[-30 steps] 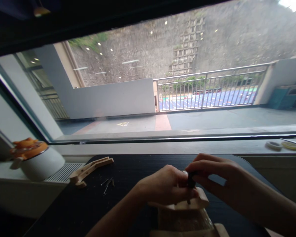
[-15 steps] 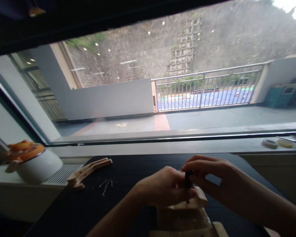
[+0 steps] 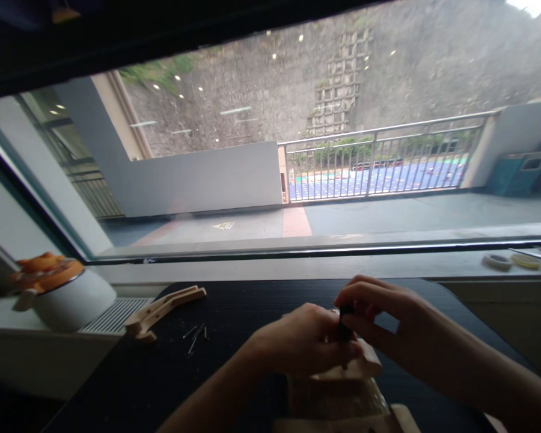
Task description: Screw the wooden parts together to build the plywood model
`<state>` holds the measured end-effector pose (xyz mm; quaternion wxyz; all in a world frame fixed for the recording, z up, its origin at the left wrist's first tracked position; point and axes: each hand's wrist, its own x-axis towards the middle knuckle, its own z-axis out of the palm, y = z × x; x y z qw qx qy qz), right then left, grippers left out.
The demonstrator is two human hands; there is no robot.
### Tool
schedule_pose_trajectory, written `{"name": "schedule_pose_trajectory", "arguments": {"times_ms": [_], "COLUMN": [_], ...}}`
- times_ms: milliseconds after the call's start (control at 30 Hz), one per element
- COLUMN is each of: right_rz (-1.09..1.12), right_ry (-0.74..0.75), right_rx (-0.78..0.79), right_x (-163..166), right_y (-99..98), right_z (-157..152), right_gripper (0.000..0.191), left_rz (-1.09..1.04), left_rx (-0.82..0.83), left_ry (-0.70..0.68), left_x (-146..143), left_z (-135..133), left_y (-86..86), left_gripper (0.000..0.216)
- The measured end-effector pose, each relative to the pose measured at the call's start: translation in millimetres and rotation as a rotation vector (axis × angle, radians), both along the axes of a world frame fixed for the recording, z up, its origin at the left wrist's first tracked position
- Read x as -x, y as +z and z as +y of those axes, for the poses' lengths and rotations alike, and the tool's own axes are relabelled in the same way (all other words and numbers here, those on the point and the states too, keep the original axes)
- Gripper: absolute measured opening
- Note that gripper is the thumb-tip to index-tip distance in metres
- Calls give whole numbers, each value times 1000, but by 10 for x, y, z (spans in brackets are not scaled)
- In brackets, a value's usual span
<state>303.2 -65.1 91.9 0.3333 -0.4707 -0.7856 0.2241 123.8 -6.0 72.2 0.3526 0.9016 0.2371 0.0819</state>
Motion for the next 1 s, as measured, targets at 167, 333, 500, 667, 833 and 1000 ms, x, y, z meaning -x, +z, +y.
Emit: {"name": "schedule_pose_trajectory", "arguments": {"times_ms": [167, 333, 500, 667, 833, 1000], "right_rz": [-5, -6, -37, -68, -53, -16], "right_ry": [91, 102, 74, 43, 26, 102], "right_rx": [28, 84, 91, 50, -8, 11], "right_x": [-2, -15, -45, -43, -31, -61], "right_y": [58, 67, 57, 41, 45, 78], "right_z": [-28, -32, -40, -36, -43, -47], "right_gripper": [16, 17, 15, 10, 9, 13], "left_rz": [28, 43, 53, 54, 43, 55], "left_rx": [-2, -44, -61, -40, -38, -41], "left_ry": [1, 17, 23, 3, -5, 6], "left_x": [3, 1, -4, -13, -15, -4], "left_z": [7, 3, -17, -30, -24, -25], "left_y": [-22, -23, 1, 14, 7, 21], "left_gripper": [34, 36, 31, 30, 30, 33]}}
